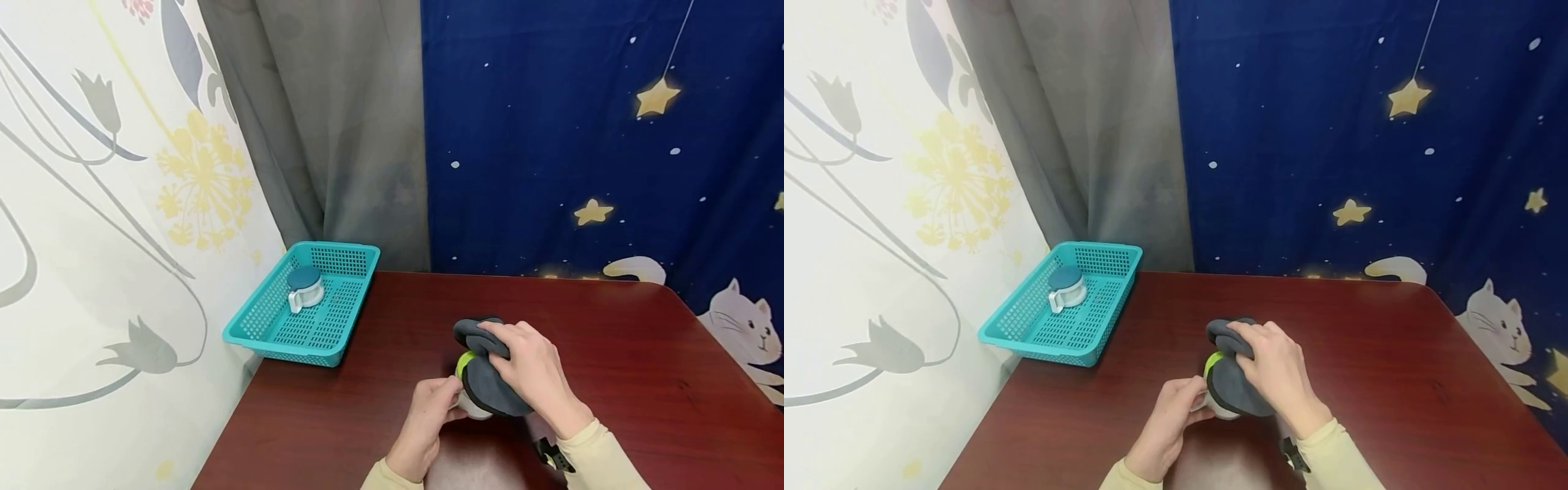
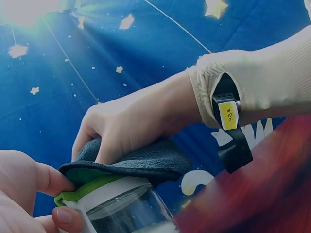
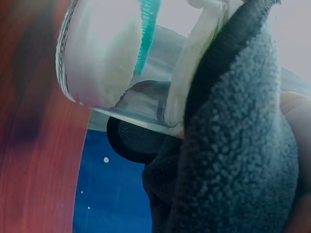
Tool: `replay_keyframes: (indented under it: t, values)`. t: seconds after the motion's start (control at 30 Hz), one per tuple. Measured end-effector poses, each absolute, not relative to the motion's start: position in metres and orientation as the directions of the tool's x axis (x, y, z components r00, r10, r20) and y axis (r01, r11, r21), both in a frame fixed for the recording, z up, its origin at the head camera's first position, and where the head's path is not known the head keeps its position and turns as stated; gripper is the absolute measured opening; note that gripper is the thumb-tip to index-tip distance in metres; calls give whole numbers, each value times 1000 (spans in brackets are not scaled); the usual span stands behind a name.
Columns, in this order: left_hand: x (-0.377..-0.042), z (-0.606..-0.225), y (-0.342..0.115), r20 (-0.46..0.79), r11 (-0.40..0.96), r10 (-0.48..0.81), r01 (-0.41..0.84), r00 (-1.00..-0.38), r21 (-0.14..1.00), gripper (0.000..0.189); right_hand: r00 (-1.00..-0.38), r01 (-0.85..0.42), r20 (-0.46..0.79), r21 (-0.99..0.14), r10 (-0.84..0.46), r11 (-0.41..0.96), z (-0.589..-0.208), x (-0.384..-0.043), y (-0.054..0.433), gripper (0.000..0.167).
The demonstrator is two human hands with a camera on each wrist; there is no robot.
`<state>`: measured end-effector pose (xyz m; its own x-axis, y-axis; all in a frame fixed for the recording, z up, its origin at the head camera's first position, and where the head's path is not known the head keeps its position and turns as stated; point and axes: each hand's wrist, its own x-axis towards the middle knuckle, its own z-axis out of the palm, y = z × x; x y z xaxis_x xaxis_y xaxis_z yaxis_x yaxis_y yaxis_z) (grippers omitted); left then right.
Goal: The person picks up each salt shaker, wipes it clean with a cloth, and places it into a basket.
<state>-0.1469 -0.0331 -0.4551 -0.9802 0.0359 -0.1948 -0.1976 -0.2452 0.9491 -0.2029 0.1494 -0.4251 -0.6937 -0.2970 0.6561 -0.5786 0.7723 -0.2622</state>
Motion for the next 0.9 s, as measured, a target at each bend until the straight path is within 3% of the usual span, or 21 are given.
replay_keyframes:
  t: [0.27, 0.63, 0.9]
  values:
    - [-148, -457, -33, -199, -255, 37, -202, -979, 946, 21, -695, -588, 654, -276, -300, 760, -427, -202, 147, 50]
    - [-150, -458, -37, -198, -258, 58, -206, -979, 944, 36, -676, -638, 652, -286, -342, 715, -423, -189, 140, 56]
    - [-151, -459, -38, -200, -241, 96, -217, -975, 946, 31, -588, -753, 667, -245, -458, 611, -415, -178, 134, 65]
